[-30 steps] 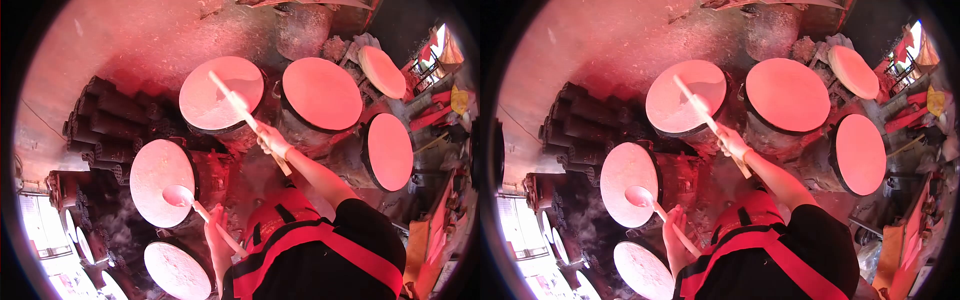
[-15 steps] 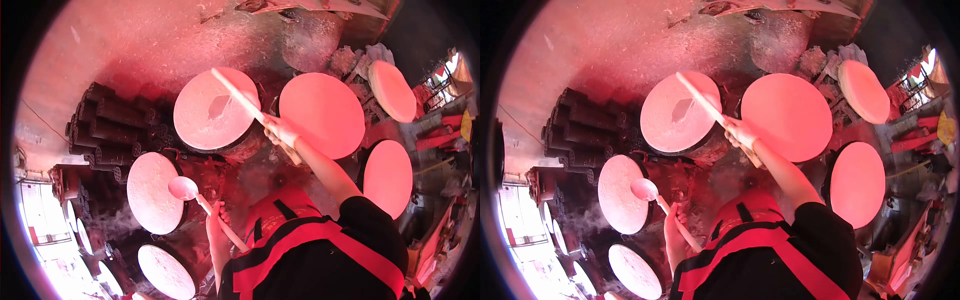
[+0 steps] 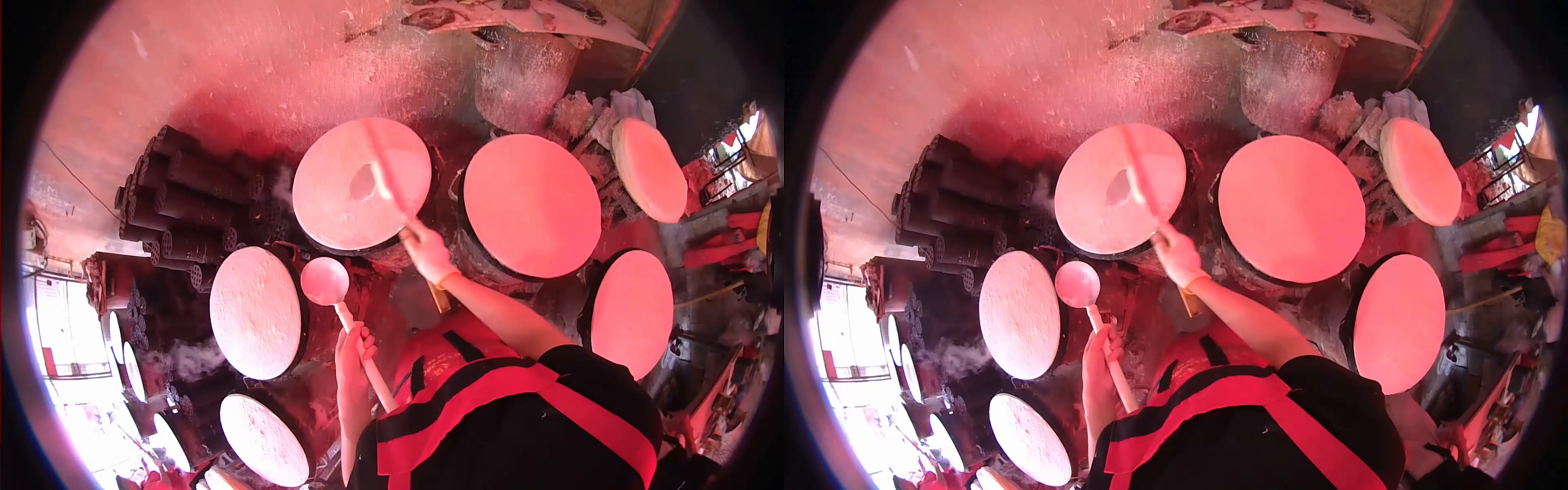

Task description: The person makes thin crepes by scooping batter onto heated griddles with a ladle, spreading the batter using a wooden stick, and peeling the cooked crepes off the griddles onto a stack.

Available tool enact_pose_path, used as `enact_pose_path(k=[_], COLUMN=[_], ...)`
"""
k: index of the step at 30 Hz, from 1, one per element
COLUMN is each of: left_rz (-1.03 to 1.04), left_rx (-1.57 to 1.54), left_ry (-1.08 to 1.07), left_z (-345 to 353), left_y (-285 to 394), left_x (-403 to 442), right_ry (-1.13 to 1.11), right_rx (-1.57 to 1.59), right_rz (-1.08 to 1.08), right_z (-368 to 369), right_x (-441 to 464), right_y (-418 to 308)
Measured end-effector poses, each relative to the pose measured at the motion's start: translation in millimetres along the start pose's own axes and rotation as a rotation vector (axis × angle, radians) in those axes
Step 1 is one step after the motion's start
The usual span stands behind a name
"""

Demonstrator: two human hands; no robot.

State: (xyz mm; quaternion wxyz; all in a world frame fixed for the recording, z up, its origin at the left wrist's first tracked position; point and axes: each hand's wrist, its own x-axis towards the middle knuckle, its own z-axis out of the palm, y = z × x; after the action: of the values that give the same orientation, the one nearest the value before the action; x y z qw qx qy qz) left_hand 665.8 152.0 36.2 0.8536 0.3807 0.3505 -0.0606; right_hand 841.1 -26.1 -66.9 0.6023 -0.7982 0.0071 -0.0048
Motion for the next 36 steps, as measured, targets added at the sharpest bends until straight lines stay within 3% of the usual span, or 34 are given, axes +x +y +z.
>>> enact_pose_path(k=[1, 2, 4, 6, 8, 11, 13, 15, 17, 19, 23, 26, 30, 33, 34, 36], left_rz=[-0.003, -0.009, -0.023, -0.047, -0.078, -0.117, -0.114, -0.105, -0.095, -0.072, 0.003, 0.104, 0.144, 0.08, -0.046, -0.101], left_rx=[0.015, 0.032, 0.047, 0.061, 0.045, 0.093, 0.125, 0.156, 0.172, 0.235, 0.36, 0.449, 0.557, 0.446, 0.33, 0.083], left_ry=[-0.006, -0.009, 0.006, -0.039, -0.136, -0.132, -0.123, -0.11, -0.09, -0.094, -0.099, -0.073, 0.0, 0.024, -0.118, -0.101], left_z=[0, -1, 2, -3, -17, -22, -20, -16, -12, -11, -9, 2, 35, 48, 37, 39], left_y=[2, 3, 5, 10, 8, 8, 5, 6, 8, 12, 34, 53, 47, 23, 24, 54], left_x=[2, 3, 3, 4, 5, 7, 7, 7, 6, 14, 59, 112, 166, 194, 210, 177], right_ry=[-0.105, -0.267, -0.335, -0.052, 0.103, -0.015, -0.234, -0.177, 0.08, -0.097, -0.378, -0.2, 0.014, -0.272, -0.329, -0.423], right_rx=[-0.049, 0.03, 0.108, 0.114, 0.133, 0.088, -0.012, -0.094, 0.027, -0.034, 0.074, 0.113, 0.255, 0.652, 0.698, 0.76], right_rz=[0.073, 0.266, 0.32, 0.049, 0.133, -0.05, 0.124, -0.048, 0.082, -0.005, 0.146, 0.193, 0.226, 0.653, 0.681, 0.708], right_z=[16, -1, -20, -21, -24, 8, -13, -25, -34, -39, -55, -69, -31, -7, -5, -11], right_x=[8, 9, 12, 20, -2, -19, -3, 39, 54, 43, -31, -64, -75, -80, -80, -74], right_y=[7, -35, -66, -7, -3, 16, -38, -16, -23, -8, -23, -13, 16, -23, -30, -39])
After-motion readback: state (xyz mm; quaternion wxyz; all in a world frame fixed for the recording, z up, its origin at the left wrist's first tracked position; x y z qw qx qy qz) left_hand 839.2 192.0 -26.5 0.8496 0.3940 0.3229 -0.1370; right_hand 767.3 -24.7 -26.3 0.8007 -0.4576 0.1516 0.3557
